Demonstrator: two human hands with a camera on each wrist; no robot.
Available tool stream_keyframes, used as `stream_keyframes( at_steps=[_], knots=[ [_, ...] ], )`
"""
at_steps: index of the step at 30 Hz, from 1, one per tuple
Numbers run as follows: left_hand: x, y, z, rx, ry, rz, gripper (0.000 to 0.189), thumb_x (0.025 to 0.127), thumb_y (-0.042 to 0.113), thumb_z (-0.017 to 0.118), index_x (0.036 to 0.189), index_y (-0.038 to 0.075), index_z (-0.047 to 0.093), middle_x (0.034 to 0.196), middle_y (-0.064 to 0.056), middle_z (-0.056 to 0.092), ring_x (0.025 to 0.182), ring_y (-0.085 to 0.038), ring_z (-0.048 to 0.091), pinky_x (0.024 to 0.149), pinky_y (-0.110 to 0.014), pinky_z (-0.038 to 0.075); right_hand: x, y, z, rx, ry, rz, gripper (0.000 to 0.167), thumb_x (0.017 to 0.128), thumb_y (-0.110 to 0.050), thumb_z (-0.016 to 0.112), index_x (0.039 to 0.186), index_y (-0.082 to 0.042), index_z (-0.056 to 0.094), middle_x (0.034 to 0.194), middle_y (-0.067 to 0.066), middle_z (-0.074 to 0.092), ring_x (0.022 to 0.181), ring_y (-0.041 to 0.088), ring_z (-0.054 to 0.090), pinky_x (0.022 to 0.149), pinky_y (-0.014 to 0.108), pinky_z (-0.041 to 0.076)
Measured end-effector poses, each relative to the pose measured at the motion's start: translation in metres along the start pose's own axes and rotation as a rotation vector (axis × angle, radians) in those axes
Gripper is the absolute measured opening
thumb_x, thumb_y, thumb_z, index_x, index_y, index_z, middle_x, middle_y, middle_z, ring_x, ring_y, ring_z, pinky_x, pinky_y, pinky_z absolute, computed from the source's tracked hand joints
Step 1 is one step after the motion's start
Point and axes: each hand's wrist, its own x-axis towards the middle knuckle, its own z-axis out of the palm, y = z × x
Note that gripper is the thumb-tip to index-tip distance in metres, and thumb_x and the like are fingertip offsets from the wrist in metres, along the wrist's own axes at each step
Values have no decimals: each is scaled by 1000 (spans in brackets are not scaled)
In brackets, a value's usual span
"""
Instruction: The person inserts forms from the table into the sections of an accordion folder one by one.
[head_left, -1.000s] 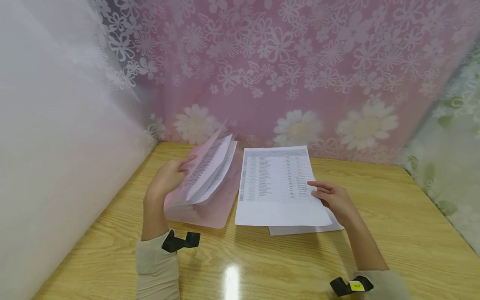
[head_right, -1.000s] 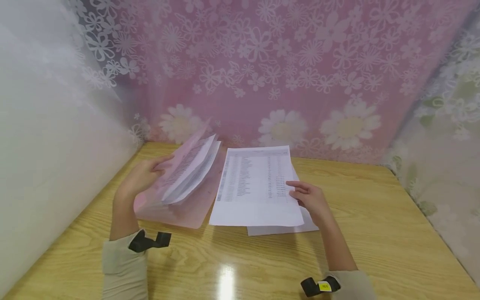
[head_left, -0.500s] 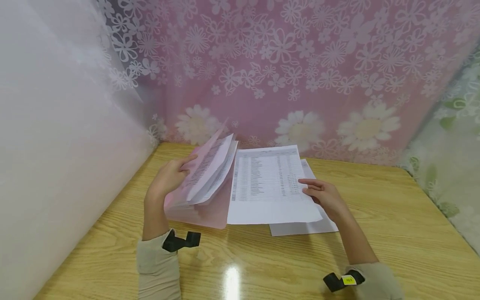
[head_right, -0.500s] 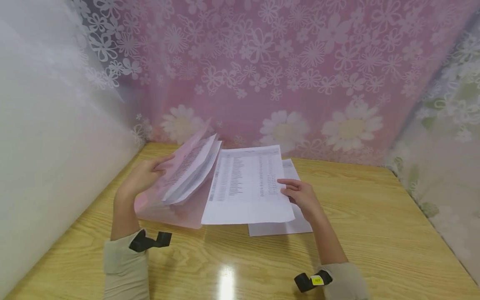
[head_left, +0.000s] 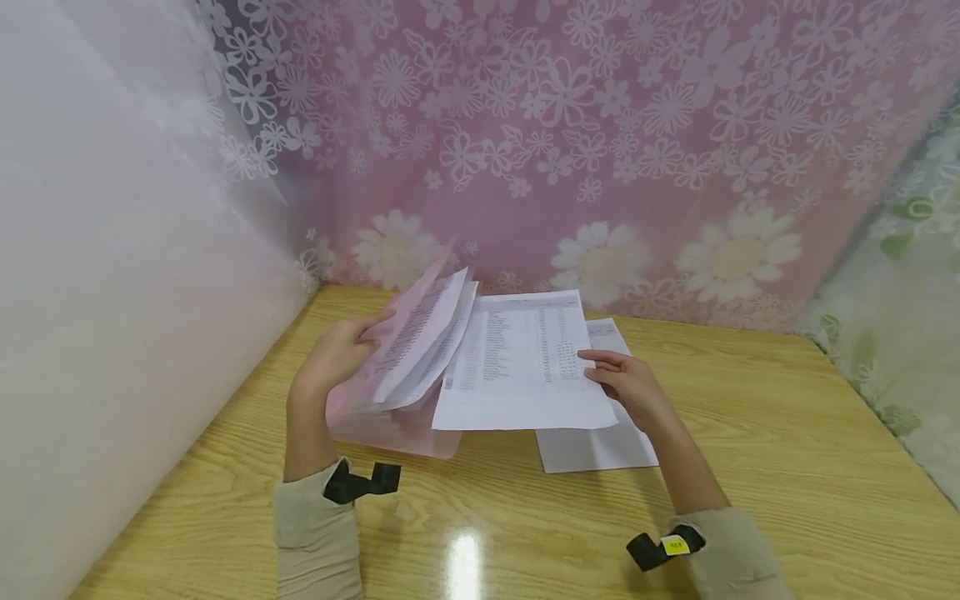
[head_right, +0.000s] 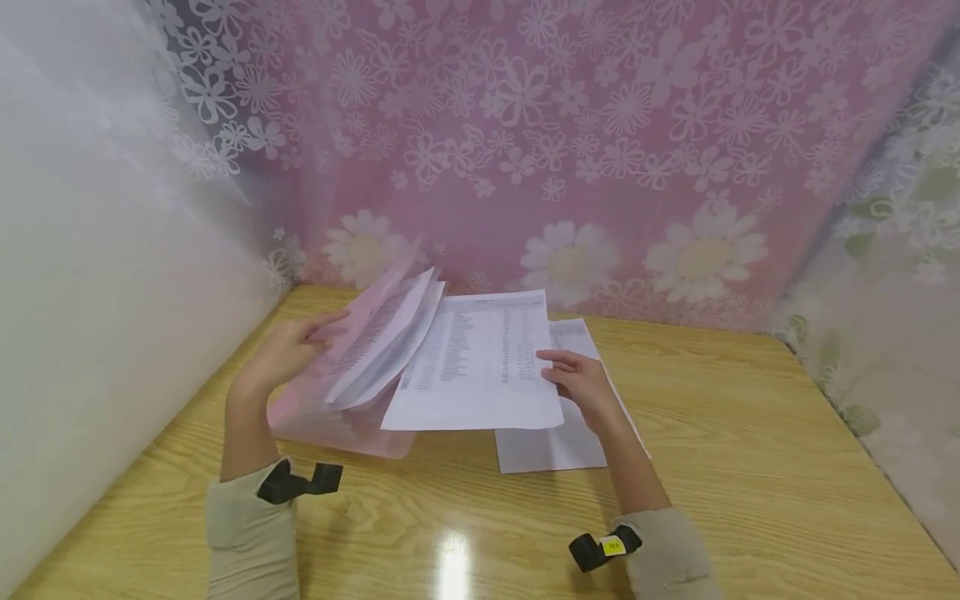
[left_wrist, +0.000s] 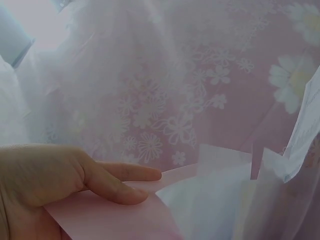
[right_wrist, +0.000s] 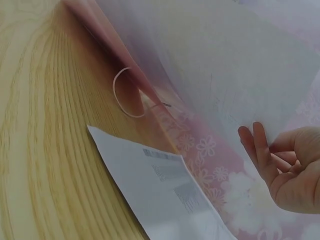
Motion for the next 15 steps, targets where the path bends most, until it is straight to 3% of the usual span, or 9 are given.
stream_keyframes(
  at_steps=[3, 7, 15],
  knots=[
    [0, 0, -1, -13, 1, -4, 48, 91, 1, 47, 138, 8, 43, 136, -19, 41, 115, -32, 41, 90, -47, 34, 3, -3, 7, 24, 1, -7, 44, 89, -10, 59, 130, 3, 48, 87, -5, 58, 71, 7, 48, 66, 22, 43],
    [-1, 0, -1, -30, 4, -15, 48, 91, 2, 47, 138, 8, 43, 136, -19, 41, 102, -31, 42, 82, -44, 34, 7, -4, 15, 48, -3, -15, 43, 89, -8, 59, 129, 5, 48, 94, -1, 63, 74, 7, 54, 69, 22, 46],
    [0, 0, -1, -54, 11, -22, 48, 90, 1, 47, 137, 8, 44, 136, -19, 41, 102, -30, 42, 81, -42, 34, 14, -4, 29, 66, 18, -27, 41, 89, -6, 58, 128, 5, 50, 114, 17, 60, 84, 12, 61, 75, 26, 48]
  ],
)
